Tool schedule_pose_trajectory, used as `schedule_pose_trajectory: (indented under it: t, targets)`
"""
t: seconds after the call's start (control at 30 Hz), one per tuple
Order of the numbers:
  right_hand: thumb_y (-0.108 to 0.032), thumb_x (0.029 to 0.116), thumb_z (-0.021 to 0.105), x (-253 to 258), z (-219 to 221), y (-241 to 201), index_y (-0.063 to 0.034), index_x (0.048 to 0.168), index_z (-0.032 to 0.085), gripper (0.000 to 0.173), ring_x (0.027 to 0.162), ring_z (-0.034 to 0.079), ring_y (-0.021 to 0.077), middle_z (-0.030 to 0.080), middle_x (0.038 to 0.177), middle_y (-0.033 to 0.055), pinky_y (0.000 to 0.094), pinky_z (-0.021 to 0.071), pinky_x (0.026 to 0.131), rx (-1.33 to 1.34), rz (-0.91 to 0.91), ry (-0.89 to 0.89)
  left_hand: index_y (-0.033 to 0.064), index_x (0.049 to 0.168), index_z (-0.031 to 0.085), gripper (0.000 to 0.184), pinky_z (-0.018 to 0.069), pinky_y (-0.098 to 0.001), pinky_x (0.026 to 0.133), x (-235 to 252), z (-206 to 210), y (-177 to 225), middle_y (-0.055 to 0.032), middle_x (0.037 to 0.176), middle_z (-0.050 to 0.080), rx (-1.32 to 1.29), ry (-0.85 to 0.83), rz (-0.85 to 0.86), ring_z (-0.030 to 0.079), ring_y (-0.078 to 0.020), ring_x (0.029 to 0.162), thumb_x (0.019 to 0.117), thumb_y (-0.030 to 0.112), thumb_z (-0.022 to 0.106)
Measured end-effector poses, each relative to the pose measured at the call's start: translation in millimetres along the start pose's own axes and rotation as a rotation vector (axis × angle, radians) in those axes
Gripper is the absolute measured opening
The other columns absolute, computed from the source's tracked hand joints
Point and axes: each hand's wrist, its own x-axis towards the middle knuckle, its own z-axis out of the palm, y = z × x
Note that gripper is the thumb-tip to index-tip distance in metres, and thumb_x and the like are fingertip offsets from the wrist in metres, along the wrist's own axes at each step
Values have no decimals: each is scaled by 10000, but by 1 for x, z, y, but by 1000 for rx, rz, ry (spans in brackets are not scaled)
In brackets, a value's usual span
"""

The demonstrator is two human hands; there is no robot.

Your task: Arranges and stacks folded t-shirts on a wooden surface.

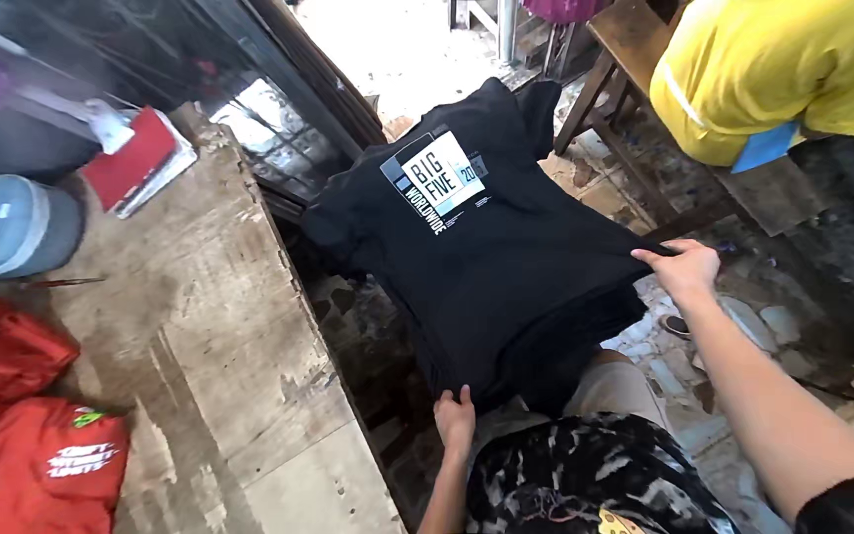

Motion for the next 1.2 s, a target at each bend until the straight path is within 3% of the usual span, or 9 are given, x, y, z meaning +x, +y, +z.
schedule_pose_trajectory:
  t: [0.07, 0.2, 0.33, 0.47, 0.53, 0.7, 0.9, 1.03, 1.2]
  targets:
    - [-195, 800, 897, 0, -1, 0, 28, 1280, 651, 584, 1268, 558, 459, 606, 1331, 288, 654, 420, 1066, -92, 58, -151, -64, 1296, 572, 490, 615, -474, 812, 4, 18, -13, -252, 1097, 693, -224, -1, -109, 734, -314, 903, 1000, 312, 677]
    - [-282, 1004, 674, 11, 2, 19, 52, 1282, 608, 439, 1079, 644, 306, 657, 1200, 232, 492, 521, 952, 111, 218, -500, 43, 1196, 552, 256, 488, -293, 476, -1, -30, -3, -83, 776, 563, -917, -270, -377, 514, -147, 523, 1039, 243, 580]
    - [-280, 1064, 572, -4, 29, 28, 53, 1309, 604, 415, 1189, 611, 292, 633, 1279, 250, 495, 456, 1064, 491, 20, -139, -27, 1378, 524, 412, 536, -434, 894, -8, -94, -2, -195, 1285, 603, -1049, -20, -142, 616, -260, 1060, 1057, 229, 557]
    - [-384, 1077, 512, -20, 60, 64, 11, 1288, 646, 468, 1219, 625, 429, 673, 1238, 275, 607, 439, 1080, -374, -230, -413, 52, 1319, 470, 300, 487, -305, 484, -1, -114, 6, -129, 1001, 588, -984, 169, 37, 546, -154, 584, 1031, 100, 541]
    - [-484, 1066, 484, -22, 61, 72, -79, 1362, 630, 523, 1200, 636, 445, 701, 1214, 247, 633, 425, 1062, -681, -183, -519, 55, 1318, 560, 299, 473, -320, 486, -4, -123, 19, -140, 1095, 639, -928, 76, 147, 572, -175, 618, 1021, 70, 529]
    - [-399, 987, 681, -23, 56, 79, 37, 1220, 703, 495, 1336, 474, 521, 564, 1374, 325, 708, 344, 1082, -501, -123, -273, -84, 1207, 618, 453, 589, -402, 843, 1, -127, 71, -204, 1019, 757, -928, -382, 201, 746, -270, 930, 1124, 197, 273]
    - [-336, 978, 707, -35, 56, 61, 65, 1088, 728, 416, 1189, 615, 475, 667, 1215, 289, 651, 449, 1026, -467, -150, -172, -4, 1203, 644, 238, 570, -335, 700, 24, -97, 93, -133, 1006, 759, -681, -213, 87, 724, -204, 809, 1081, 108, 474]
    - [-295, 961, 741, -36, 56, 76, 69, 1025, 736, 369, 1150, 637, 467, 681, 1191, 275, 656, 474, 986, -298, -212, -82, 36, 1164, 678, 210, 559, -329, 702, 32, -65, 92, -85, 911, 728, -382, -191, 236, 685, -167, 763, 1042, 106, 523]
    - [-223, 926, 783, -33, 63, 96, 89, 988, 722, 323, 1074, 670, 462, 688, 1135, 290, 644, 516, 929, -103, -395, 5, 142, 1487, 495, 407, 588, -488, 787, 44, -26, 147, -150, 889, 732, -116, -162, 404, 718, -284, 794, 1093, 241, 471]
